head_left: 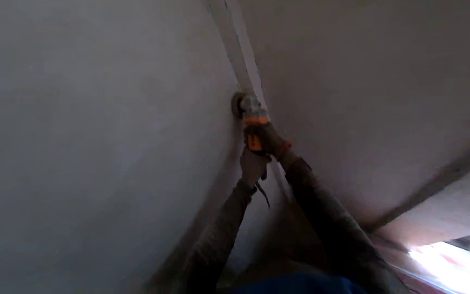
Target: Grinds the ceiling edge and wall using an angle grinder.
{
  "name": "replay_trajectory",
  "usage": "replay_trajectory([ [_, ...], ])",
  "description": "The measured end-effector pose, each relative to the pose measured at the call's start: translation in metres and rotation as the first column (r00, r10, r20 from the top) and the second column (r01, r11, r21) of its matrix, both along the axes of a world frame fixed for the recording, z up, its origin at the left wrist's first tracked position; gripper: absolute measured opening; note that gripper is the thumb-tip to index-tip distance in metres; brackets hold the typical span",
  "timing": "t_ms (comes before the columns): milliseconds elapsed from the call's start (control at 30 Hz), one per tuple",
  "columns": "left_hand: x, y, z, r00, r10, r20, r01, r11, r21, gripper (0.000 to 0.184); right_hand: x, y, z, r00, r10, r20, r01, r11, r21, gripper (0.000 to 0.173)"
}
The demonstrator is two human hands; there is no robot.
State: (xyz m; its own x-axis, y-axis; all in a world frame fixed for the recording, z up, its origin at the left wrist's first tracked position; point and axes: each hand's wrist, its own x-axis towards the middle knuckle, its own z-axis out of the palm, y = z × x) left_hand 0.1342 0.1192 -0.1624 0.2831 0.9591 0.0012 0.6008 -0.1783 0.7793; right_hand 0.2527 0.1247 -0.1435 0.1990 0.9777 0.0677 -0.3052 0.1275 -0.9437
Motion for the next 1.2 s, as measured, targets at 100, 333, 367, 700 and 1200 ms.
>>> replay_trajectory([
  [100, -0.006, -0.010, -0.031, 1.000, -0.025, -0.018, 0.023, 0.996, -0.091, 0.059, -0.007, -0.003, -0.028, 0.982, -0.029, -0.185, 0.007, 0.993, -0.119, 0.034],
  [333, -0.003, 0.002, 0.054, 0.999, -0.002, 0.037, -0.001, 0.995, 0.100, 0.060, -0.007, -0.016, 0.046, 1.000, -0.025, 0.008, 0.025, 1.000, -0.015, 0.040],
  [367, -0.005, 0.004, 0.067, 0.999, 0.003, 0.053, -0.009, 0.992, 0.122, 0.061, -0.011, -0.020, 0.059, 0.998, -0.059, 0.020, 0.059, 0.998, -0.005, 0.041],
  [700, -0.036, -0.041, 0.040, 0.751, -0.052, 0.658, -0.238, 0.908, 0.344, 0.039, -0.069, -0.052, 0.116, 0.783, -0.097, 0.614, -0.088, 0.960, 0.264, 0.039],
  [1200, -0.031, -0.032, -0.001, 0.986, -0.055, 0.156, 0.062, 0.997, -0.038, 0.052, -0.037, -0.055, 0.015, 0.996, -0.089, 0.021, 0.091, 0.992, -0.092, 0.045],
])
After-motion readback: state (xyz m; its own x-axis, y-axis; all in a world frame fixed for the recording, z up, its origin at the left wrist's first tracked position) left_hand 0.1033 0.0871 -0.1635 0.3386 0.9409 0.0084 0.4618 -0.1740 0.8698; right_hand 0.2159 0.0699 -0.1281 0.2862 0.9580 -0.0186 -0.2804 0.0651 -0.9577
